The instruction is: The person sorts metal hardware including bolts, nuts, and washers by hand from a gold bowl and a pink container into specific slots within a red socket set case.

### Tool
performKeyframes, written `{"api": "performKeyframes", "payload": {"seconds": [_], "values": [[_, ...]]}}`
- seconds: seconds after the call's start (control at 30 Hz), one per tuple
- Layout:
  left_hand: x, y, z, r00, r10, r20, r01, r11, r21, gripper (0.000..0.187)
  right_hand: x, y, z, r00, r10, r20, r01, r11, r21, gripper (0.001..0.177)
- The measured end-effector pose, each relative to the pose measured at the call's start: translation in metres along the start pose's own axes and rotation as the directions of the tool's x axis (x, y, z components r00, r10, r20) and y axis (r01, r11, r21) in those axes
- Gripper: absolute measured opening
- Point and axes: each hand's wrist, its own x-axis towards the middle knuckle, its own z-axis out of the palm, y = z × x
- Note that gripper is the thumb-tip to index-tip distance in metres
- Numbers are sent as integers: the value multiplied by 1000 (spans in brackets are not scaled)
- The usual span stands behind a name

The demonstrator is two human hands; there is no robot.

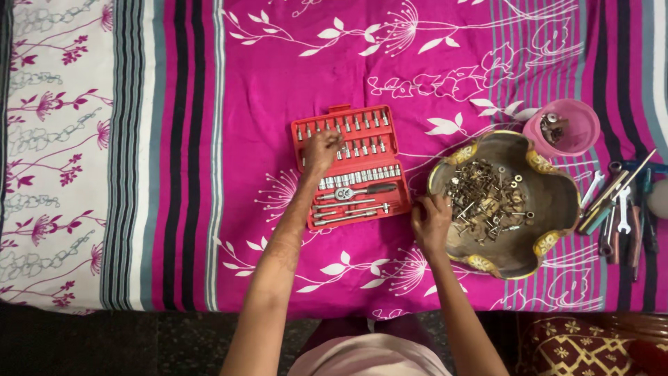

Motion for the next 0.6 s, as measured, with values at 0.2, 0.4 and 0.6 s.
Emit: {"api": "performKeyframes", "payload": {"seconds": [0.2,0.4,0.6], "values": [[13,56,76,991,-11,136,13,1000,-16,17,0,3,3,999,-23,-37,23,1000,-1,15],[9,48,113,995,35,89,-49,986,157,27,-3,12,7,1000,-5,-21,5,1000,-11,17],[10,40,122,988,39,152,-68,980,186,22,-7,17,9,999,40,23,-39,999,-27,16]]}}
